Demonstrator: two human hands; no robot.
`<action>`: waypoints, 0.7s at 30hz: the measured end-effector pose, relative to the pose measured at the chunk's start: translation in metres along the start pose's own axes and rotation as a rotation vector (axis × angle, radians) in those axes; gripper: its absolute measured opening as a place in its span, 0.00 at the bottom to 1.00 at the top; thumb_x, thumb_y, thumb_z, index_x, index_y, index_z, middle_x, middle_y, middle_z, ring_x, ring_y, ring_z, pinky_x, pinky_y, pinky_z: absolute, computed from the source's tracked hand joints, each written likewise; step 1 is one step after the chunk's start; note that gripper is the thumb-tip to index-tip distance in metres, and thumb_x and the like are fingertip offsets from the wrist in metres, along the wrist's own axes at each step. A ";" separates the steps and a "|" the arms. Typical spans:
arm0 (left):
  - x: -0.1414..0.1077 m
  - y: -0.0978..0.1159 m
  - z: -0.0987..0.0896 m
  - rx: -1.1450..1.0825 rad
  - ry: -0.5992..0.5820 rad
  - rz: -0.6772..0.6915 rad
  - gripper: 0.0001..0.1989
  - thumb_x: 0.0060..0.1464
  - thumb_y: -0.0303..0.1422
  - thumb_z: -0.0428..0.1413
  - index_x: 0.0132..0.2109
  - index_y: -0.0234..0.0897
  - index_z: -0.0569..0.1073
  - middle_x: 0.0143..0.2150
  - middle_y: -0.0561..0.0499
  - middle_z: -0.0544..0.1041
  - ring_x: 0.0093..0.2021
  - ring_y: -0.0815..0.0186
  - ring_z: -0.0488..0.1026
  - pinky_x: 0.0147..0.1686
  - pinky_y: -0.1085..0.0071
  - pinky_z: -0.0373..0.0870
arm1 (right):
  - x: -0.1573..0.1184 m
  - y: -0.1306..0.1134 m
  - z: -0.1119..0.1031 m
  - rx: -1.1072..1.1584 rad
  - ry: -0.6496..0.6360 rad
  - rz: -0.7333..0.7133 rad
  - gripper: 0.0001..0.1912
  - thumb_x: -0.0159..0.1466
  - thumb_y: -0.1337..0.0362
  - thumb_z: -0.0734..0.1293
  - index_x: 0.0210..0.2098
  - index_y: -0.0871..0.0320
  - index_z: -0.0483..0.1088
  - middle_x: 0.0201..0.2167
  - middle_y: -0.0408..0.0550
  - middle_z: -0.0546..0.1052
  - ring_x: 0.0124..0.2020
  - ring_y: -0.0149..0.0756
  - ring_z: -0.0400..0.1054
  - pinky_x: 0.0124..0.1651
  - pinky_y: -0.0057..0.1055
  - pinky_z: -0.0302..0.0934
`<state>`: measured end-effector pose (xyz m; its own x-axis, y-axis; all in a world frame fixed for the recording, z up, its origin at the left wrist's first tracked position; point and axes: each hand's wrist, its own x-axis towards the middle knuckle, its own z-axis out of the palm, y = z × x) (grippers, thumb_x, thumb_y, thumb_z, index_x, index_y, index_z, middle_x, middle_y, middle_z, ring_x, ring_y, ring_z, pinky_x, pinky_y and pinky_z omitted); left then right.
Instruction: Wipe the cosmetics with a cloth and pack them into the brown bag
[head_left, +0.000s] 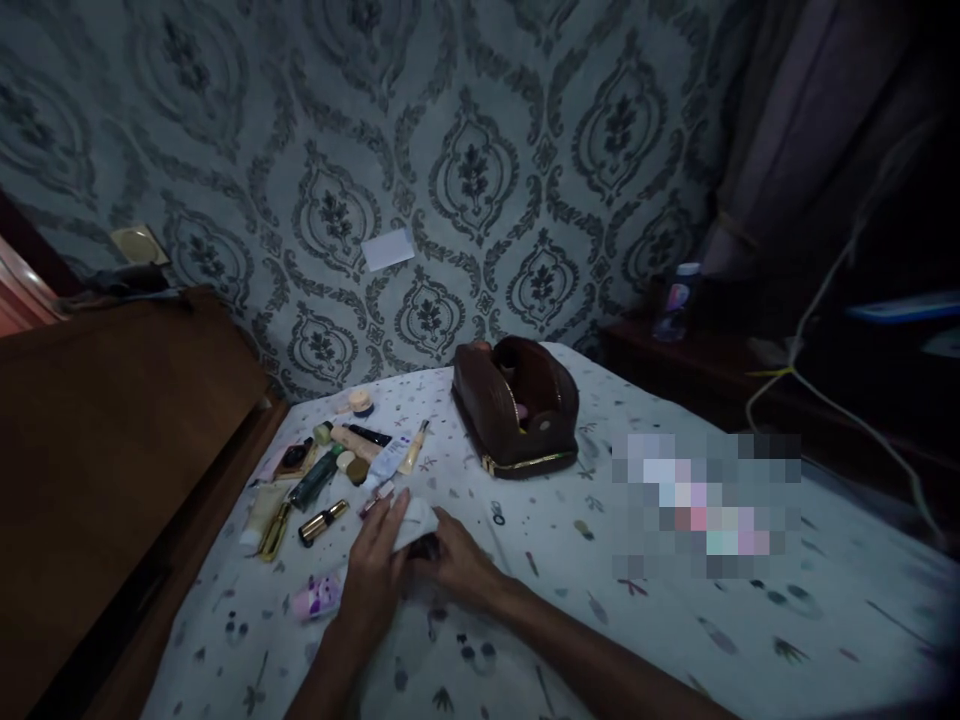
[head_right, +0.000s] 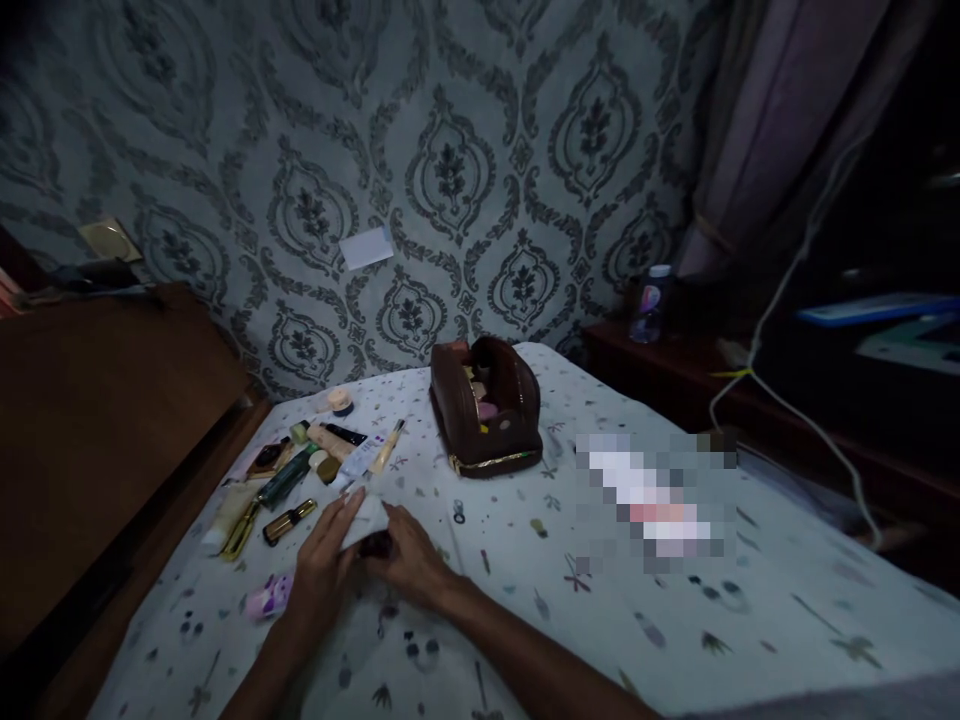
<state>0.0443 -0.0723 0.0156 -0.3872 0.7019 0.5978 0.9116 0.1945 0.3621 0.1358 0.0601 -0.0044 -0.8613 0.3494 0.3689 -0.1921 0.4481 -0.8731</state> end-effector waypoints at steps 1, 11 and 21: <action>-0.001 -0.002 0.000 0.014 0.020 0.023 0.25 0.61 0.26 0.46 0.63 0.46 0.65 0.61 0.47 0.70 0.61 0.60 0.68 0.60 0.61 0.67 | 0.000 -0.003 -0.001 0.021 -0.004 -0.005 0.20 0.52 0.69 0.70 0.45 0.57 0.71 0.41 0.47 0.76 0.42 0.43 0.68 0.48 0.39 0.64; -0.008 -0.009 0.001 -0.018 0.101 0.087 0.27 0.61 0.27 0.47 0.66 0.51 0.61 0.62 0.50 0.71 0.62 0.60 0.68 0.60 0.61 0.68 | -0.001 -0.005 -0.004 0.002 -0.015 -0.018 0.27 0.53 0.64 0.73 0.52 0.59 0.68 0.44 0.52 0.75 0.44 0.45 0.69 0.48 0.39 0.64; 0.001 0.015 -0.005 -0.233 -0.050 -0.238 0.17 0.65 0.36 0.46 0.57 0.36 0.66 0.54 0.41 0.75 0.56 0.59 0.71 0.57 0.61 0.67 | 0.006 0.001 -0.001 0.054 -0.068 0.053 0.27 0.55 0.62 0.70 0.53 0.61 0.66 0.48 0.54 0.74 0.49 0.46 0.67 0.54 0.43 0.60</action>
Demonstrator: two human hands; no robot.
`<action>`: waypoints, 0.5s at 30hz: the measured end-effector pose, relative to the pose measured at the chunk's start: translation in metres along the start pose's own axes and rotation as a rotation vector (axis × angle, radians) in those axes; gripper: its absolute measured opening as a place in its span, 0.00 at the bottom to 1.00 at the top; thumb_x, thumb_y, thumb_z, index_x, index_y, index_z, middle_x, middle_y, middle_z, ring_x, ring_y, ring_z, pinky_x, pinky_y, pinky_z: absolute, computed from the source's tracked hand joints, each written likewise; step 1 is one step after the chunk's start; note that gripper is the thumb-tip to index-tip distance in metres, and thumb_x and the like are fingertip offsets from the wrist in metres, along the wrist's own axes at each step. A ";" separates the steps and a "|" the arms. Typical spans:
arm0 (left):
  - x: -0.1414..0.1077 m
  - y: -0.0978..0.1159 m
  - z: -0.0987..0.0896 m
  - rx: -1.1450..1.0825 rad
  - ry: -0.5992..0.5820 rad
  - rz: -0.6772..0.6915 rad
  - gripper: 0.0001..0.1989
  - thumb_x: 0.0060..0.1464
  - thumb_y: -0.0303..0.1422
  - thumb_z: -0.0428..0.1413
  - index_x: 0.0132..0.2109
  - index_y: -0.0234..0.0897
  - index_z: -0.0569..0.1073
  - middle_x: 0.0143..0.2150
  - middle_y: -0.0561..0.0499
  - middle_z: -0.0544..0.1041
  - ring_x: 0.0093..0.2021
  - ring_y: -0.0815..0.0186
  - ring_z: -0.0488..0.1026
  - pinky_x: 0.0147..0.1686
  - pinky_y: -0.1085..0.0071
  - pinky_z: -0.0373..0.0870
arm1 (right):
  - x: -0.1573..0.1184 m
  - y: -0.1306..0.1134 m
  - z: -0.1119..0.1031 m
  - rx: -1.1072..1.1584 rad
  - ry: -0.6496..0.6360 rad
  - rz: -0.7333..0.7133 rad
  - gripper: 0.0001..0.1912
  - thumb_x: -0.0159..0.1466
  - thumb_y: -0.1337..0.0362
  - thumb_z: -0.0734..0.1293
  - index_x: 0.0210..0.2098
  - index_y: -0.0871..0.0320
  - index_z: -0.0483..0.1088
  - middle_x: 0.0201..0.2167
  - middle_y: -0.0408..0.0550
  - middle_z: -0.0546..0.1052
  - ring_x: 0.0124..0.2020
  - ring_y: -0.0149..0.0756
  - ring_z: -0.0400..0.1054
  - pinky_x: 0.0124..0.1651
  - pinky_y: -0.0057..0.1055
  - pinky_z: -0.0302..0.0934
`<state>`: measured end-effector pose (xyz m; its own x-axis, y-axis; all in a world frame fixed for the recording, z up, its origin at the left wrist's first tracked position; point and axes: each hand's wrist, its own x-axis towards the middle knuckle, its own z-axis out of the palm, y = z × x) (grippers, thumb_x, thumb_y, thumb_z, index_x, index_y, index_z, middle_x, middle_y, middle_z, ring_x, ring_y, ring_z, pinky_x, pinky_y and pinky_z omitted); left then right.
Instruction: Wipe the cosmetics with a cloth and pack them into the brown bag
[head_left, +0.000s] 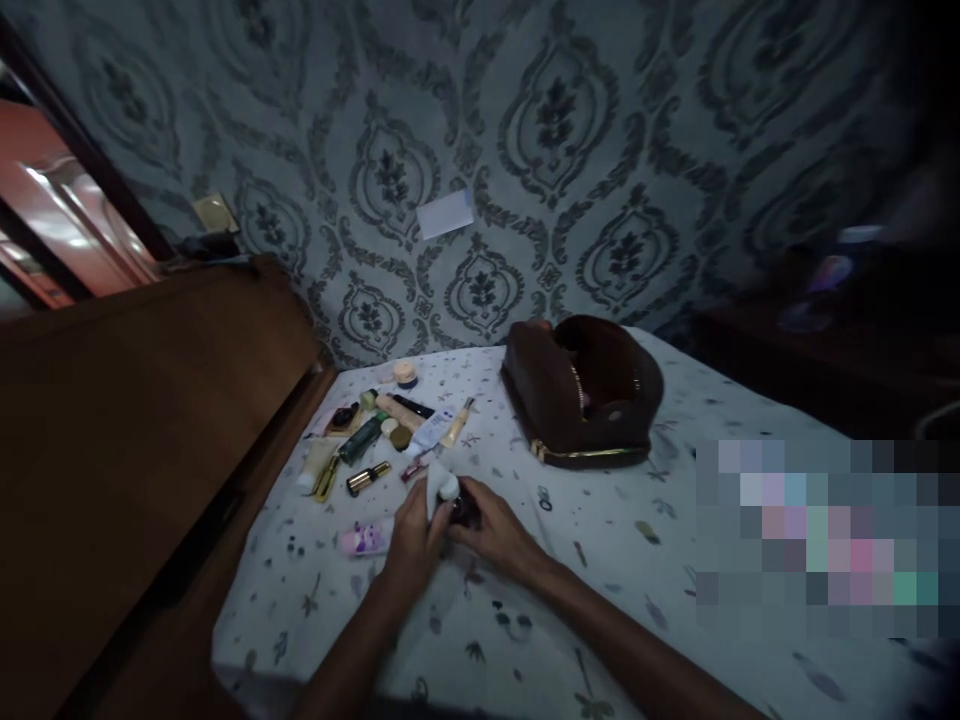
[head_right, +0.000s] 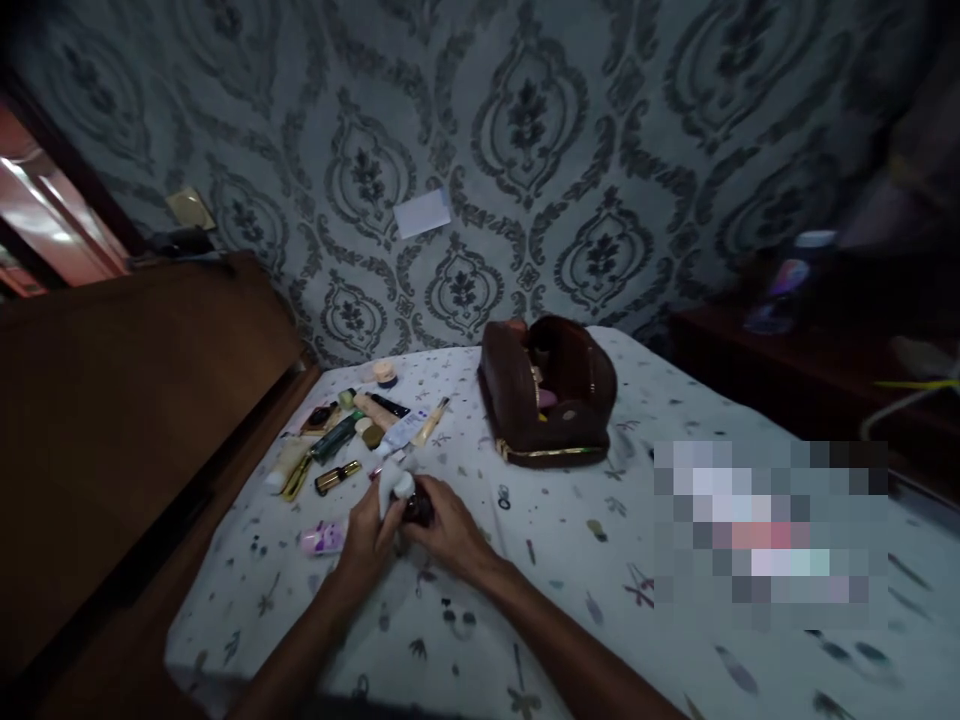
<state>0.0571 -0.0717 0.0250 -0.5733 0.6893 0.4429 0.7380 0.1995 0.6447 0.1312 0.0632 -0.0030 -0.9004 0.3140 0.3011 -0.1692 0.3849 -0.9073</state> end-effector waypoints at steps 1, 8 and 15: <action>0.000 0.001 -0.001 -0.009 -0.020 -0.006 0.17 0.64 0.36 0.46 0.56 0.36 0.67 0.53 0.41 0.75 0.55 0.59 0.72 0.56 0.61 0.68 | 0.000 0.000 0.000 -0.003 -0.004 0.003 0.26 0.55 0.61 0.69 0.52 0.61 0.66 0.48 0.55 0.74 0.49 0.46 0.67 0.53 0.43 0.60; -0.002 -0.003 -0.005 0.273 -0.123 -0.035 0.16 0.64 0.39 0.46 0.45 0.33 0.72 0.43 0.41 0.76 0.46 0.55 0.72 0.48 0.58 0.70 | 0.001 0.001 -0.001 -0.032 -0.007 0.024 0.26 0.56 0.56 0.68 0.51 0.60 0.66 0.45 0.53 0.75 0.44 0.45 0.69 0.49 0.41 0.63; -0.002 -0.002 -0.018 0.496 -0.187 0.007 0.18 0.65 0.41 0.45 0.41 0.34 0.74 0.41 0.42 0.76 0.45 0.55 0.70 0.47 0.57 0.69 | 0.001 0.001 -0.001 -0.004 -0.031 0.030 0.28 0.54 0.58 0.70 0.53 0.58 0.66 0.47 0.52 0.75 0.46 0.45 0.70 0.50 0.41 0.64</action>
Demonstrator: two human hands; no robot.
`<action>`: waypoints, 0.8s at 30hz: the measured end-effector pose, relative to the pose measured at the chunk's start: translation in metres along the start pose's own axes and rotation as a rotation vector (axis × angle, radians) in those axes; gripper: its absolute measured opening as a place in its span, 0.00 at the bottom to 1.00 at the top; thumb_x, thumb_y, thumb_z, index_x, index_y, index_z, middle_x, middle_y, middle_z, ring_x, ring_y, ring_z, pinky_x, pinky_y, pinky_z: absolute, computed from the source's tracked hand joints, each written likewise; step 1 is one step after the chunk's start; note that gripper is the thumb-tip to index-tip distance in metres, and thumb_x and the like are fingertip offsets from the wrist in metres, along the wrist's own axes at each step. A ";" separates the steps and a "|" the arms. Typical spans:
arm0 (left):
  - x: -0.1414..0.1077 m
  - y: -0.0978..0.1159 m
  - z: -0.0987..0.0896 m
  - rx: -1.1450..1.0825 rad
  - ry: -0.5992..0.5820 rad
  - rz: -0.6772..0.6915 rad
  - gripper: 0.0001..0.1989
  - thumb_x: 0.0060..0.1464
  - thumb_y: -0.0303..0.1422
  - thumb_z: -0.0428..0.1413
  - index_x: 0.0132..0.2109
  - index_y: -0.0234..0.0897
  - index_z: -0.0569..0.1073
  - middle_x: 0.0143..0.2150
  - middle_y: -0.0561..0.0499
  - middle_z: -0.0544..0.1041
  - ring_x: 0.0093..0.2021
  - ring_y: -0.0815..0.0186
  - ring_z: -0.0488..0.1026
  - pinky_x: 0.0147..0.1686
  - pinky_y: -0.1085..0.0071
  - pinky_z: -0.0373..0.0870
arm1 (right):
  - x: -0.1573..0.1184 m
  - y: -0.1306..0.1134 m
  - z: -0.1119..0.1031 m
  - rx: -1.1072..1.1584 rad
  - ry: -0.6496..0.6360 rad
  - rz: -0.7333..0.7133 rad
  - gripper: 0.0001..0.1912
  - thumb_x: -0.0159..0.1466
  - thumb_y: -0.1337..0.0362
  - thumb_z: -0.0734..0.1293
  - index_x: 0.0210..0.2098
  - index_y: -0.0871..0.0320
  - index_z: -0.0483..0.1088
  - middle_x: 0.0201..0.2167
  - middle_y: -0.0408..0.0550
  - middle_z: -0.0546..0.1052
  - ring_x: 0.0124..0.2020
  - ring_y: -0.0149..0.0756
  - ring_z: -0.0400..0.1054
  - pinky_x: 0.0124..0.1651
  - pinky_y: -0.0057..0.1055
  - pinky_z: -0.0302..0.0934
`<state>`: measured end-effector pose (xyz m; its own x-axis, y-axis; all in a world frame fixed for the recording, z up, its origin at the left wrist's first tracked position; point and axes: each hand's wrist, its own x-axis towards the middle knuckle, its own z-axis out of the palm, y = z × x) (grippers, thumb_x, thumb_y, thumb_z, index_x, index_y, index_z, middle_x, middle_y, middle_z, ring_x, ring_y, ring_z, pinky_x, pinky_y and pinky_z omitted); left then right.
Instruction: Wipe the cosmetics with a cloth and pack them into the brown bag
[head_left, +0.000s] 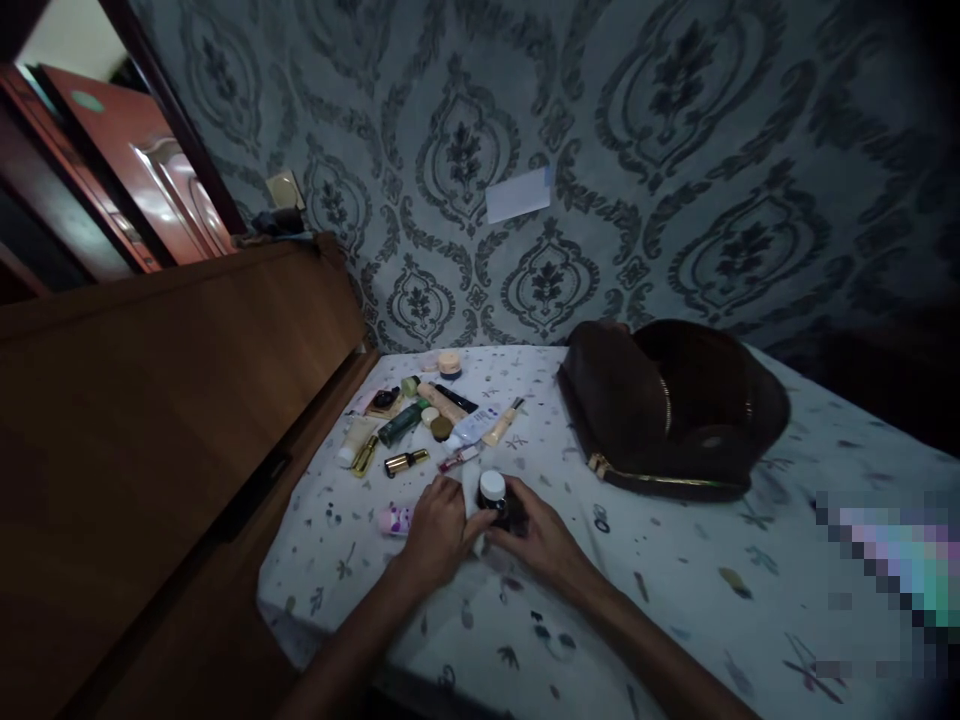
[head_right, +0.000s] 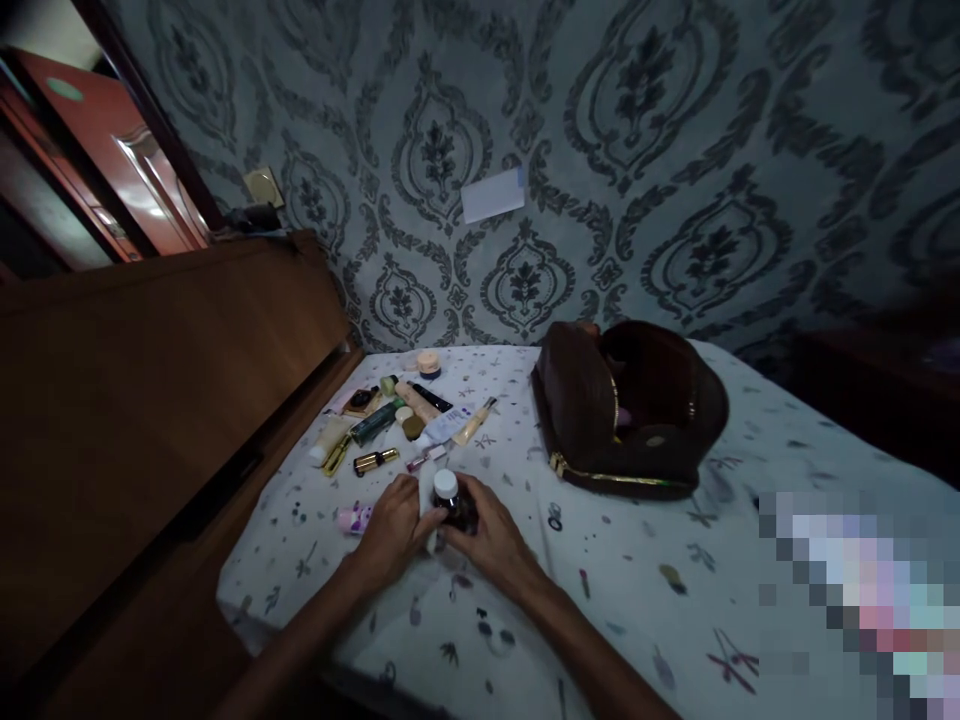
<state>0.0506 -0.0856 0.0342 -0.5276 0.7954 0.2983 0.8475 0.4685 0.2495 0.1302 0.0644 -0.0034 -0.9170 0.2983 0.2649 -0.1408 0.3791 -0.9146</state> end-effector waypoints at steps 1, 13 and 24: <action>-0.001 -0.001 -0.001 0.013 -0.007 0.006 0.19 0.65 0.42 0.45 0.41 0.33 0.74 0.41 0.42 0.75 0.45 0.55 0.69 0.46 0.57 0.69 | 0.000 -0.001 0.000 0.009 -0.005 -0.001 0.29 0.54 0.57 0.70 0.54 0.58 0.65 0.48 0.53 0.75 0.47 0.46 0.70 0.51 0.41 0.64; 0.038 -0.039 -0.066 -0.109 -0.228 0.122 0.22 0.64 0.48 0.46 0.35 0.38 0.77 0.35 0.49 0.79 0.39 0.61 0.73 0.39 0.67 0.64 | 0.002 -0.006 -0.007 0.051 -0.011 0.100 0.36 0.50 0.53 0.73 0.56 0.58 0.65 0.52 0.57 0.74 0.52 0.51 0.69 0.56 0.46 0.63; 0.256 -0.177 -0.025 0.052 -0.121 -0.245 0.19 0.60 0.35 0.56 0.56 0.33 0.68 0.55 0.42 0.72 0.52 0.58 0.71 0.52 0.56 0.69 | -0.008 0.002 -0.024 0.049 0.020 0.183 0.31 0.64 0.45 0.60 0.61 0.52 0.63 0.60 0.57 0.68 0.59 0.50 0.64 0.60 0.46 0.60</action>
<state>-0.2354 0.0253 0.0898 -0.7093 0.6943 0.1219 0.6987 0.6696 0.2519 0.1460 0.0840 0.0002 -0.9215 0.3758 0.0979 0.0096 0.2740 -0.9617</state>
